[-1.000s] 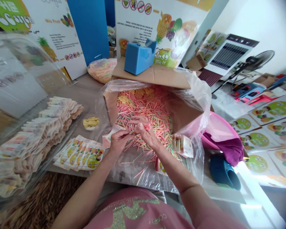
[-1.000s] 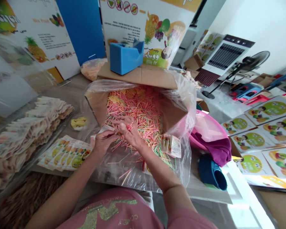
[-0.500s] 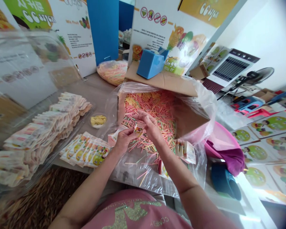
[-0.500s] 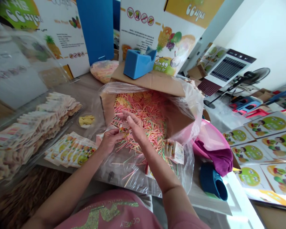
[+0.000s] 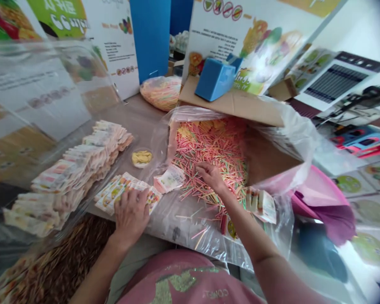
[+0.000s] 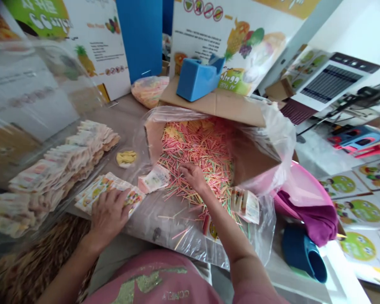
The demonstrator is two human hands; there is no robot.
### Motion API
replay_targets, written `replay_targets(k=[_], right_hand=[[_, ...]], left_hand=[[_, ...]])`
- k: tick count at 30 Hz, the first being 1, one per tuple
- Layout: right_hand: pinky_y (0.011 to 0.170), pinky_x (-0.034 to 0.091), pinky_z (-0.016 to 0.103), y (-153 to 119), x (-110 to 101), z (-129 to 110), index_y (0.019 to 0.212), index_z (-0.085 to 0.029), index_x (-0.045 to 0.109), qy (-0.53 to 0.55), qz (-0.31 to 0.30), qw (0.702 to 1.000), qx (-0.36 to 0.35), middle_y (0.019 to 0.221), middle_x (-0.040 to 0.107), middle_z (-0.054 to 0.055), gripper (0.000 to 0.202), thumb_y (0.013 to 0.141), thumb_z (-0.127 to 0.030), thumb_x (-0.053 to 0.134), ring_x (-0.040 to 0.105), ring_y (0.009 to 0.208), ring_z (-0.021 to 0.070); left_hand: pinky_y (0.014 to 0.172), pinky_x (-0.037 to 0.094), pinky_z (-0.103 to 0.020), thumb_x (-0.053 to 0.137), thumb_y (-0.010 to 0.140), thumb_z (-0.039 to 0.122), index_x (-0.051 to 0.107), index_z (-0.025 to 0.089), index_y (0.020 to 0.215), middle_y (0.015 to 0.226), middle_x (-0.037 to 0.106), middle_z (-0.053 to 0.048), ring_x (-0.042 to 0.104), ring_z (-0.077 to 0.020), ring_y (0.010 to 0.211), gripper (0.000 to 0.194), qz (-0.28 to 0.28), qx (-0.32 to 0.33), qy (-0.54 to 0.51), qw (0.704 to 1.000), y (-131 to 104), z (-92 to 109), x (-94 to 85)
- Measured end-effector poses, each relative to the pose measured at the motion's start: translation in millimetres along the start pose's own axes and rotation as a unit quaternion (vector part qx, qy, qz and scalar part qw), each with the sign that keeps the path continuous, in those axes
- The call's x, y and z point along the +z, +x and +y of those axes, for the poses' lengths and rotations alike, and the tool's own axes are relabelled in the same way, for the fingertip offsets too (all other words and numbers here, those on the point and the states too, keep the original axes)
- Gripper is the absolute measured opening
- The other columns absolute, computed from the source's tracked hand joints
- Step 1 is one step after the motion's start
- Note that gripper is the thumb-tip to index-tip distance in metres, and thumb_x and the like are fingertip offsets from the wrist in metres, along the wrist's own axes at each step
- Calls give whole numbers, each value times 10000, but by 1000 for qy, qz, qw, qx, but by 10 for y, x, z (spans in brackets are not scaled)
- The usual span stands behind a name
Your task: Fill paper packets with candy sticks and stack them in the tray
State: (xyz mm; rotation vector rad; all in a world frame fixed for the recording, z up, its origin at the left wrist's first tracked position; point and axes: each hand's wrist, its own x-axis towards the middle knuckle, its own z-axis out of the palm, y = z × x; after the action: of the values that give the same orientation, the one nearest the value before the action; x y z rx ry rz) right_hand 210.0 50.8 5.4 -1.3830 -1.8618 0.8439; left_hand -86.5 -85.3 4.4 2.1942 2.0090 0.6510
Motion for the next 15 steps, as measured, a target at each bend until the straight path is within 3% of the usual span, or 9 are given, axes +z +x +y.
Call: replay_targets(k=[2, 4, 7, 10, 15], right_hand=[[871, 495, 346, 93, 20, -12, 878, -170, 777, -147, -41, 988, -1, 905, 751, 97, 391, 994, -416, 497, 661, 885, 233], [946, 478, 359, 193, 79, -127, 992, -176, 789, -285, -67, 956, 19, 1063, 760, 136, 314, 988, -326, 514, 659, 1043, 262], [1011, 470, 427, 361, 124, -349, 1263, -193, 738, -416, -76, 903, 68, 1319, 690, 200, 369, 972, -367, 593, 574, 1281, 347], [993, 497, 438, 501, -7, -455, 1333, -201, 702, -441, -92, 887, 105, 1343, 677, 207, 424, 987, -419, 587, 589, 1279, 357], [1003, 494, 410, 504, -376, -364, 1269, -193, 738, -418, -127, 891, 124, 1258, 730, 179, 377, 1008, -394, 554, 653, 1210, 330]], left_hand=[[952, 473, -506, 559, 954, 307, 704, 207, 1320, 1230, 677, -173, 563, -354, 1112, 407, 52, 34, -4, 998, 53, -1, 2], [1003, 462, -494, 542, 985, 337, 687, 206, 1347, 1281, 659, -167, 555, -337, 1144, 411, 70, 77, -35, 994, 177, 132, 44], [965, 477, -474, 563, 982, 339, 736, 212, 1235, 1191, 694, -148, 577, -329, 1088, 332, 1, 93, -32, 995, 462, 407, 167], [945, 482, -471, 610, 948, 307, 757, 198, 1118, 1139, 707, -149, 592, -351, 1115, 250, -86, 93, 14, 992, 739, 573, 343], [924, 503, -440, 535, 916, 131, 755, 159, 933, 1092, 725, -182, 644, -341, 1101, 223, -149, 133, 42, 979, 900, 556, 584]])
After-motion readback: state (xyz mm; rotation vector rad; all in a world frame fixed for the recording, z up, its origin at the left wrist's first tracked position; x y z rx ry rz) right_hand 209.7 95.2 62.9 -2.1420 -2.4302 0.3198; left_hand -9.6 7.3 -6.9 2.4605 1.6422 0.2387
